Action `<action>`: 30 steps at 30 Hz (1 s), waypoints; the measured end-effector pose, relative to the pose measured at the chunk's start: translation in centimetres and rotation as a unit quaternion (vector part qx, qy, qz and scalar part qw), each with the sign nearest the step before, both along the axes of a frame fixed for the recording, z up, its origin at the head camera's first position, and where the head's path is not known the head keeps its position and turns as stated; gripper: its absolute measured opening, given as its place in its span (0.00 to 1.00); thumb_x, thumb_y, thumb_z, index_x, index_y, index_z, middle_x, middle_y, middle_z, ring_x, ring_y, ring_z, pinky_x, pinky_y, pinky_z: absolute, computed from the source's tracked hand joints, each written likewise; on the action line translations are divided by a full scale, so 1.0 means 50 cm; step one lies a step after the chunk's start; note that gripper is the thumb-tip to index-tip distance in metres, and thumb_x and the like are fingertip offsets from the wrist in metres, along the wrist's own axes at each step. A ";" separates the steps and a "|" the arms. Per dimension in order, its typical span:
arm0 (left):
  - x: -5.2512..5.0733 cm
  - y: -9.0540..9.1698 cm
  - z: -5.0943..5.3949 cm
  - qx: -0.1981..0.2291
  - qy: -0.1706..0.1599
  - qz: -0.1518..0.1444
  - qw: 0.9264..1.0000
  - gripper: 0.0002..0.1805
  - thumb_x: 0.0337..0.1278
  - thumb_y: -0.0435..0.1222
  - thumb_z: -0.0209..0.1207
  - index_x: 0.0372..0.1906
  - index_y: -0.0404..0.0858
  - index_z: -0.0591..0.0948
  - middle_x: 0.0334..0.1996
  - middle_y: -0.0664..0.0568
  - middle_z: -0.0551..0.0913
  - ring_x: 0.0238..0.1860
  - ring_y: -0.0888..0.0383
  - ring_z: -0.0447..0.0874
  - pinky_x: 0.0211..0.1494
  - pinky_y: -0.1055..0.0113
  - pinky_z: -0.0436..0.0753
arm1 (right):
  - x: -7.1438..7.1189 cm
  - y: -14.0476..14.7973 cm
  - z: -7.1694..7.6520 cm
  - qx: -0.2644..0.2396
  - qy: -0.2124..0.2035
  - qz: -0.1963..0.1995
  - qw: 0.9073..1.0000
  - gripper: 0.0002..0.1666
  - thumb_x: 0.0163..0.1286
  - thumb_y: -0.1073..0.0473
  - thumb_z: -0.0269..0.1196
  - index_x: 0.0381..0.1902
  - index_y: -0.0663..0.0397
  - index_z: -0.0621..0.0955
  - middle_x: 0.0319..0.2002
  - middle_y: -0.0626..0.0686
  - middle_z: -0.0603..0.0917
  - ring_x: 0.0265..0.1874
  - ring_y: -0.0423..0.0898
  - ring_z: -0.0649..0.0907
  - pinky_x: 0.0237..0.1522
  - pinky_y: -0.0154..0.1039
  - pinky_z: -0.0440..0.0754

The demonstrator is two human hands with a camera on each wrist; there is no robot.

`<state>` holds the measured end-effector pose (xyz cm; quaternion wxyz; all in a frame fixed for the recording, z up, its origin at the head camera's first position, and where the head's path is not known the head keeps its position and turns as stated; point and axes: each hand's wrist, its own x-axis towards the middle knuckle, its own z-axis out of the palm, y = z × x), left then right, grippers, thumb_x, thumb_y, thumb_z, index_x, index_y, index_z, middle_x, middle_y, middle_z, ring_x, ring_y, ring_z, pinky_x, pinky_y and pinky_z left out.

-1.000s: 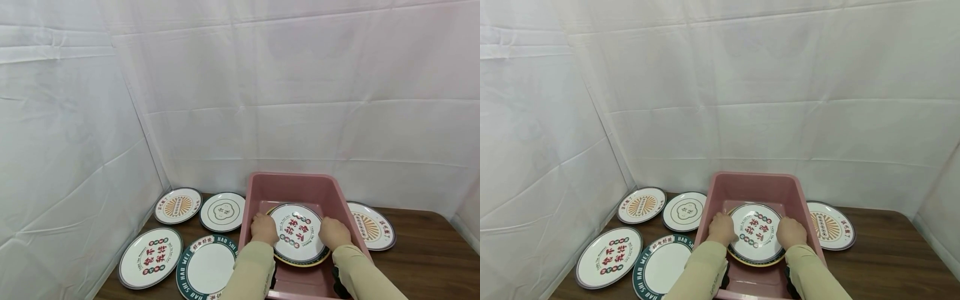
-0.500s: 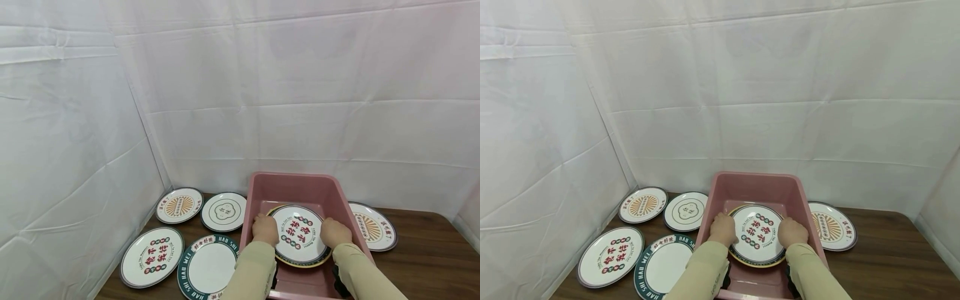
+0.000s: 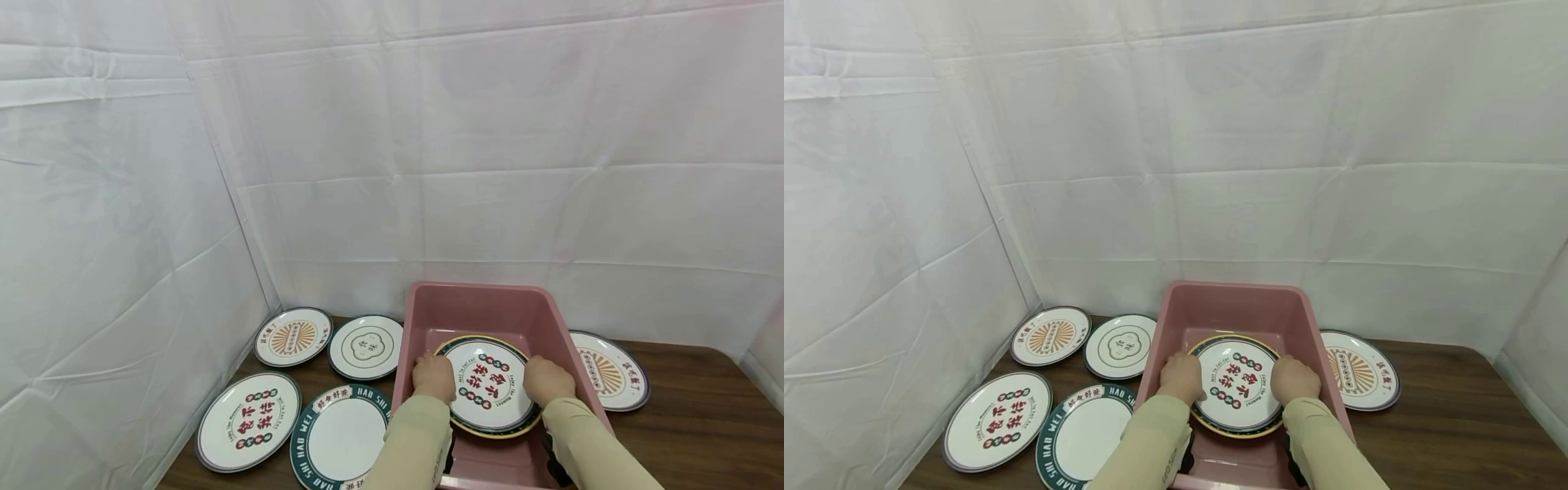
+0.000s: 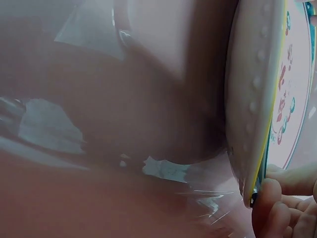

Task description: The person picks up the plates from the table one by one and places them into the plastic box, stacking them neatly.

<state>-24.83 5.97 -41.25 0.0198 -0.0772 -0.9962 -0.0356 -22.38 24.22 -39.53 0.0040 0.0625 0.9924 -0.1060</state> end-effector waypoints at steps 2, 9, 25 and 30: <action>0.000 0.000 0.001 -0.001 -0.002 -0.001 1.000 0.31 0.31 0.49 0.74 0.44 0.35 0.82 0.42 0.44 0.79 0.41 0.52 0.75 0.42 0.64 0.78 | 0.001 0.000 0.001 -0.002 0.001 -0.001 1.000 0.09 0.65 0.69 0.48 0.30 0.73 0.72 0.22 0.60 0.75 0.23 0.53 0.77 0.26 0.51 0.77; -0.001 0.004 0.004 -0.002 -0.011 0.002 1.000 0.31 0.32 0.49 0.74 0.45 0.36 0.82 0.41 0.45 0.79 0.40 0.53 0.75 0.42 0.64 0.77 | 0.004 0.000 0.003 0.004 0.008 0.002 1.000 0.09 0.66 0.70 0.48 0.30 0.73 0.73 0.22 0.60 0.75 0.23 0.52 0.77 0.25 0.51 0.77; -0.004 0.000 0.012 0.057 0.010 -0.004 0.998 0.29 0.34 0.46 0.73 0.43 0.32 0.80 0.35 0.45 0.79 0.37 0.52 0.76 0.39 0.62 0.78 | -0.003 0.002 0.007 -0.019 -0.005 -0.002 1.000 0.09 0.66 0.70 0.46 0.32 0.72 0.73 0.22 0.59 0.75 0.21 0.51 0.77 0.23 0.48 0.77; -0.011 -0.006 0.047 0.154 -0.004 -0.011 0.988 0.25 0.41 0.46 0.71 0.41 0.33 0.79 0.32 0.46 0.80 0.38 0.50 0.78 0.40 0.59 0.79 | -0.013 0.022 0.033 -0.203 -0.042 0.014 0.978 0.08 0.67 0.68 0.47 0.38 0.72 0.69 0.16 0.56 0.74 0.11 0.45 0.76 0.14 0.37 0.75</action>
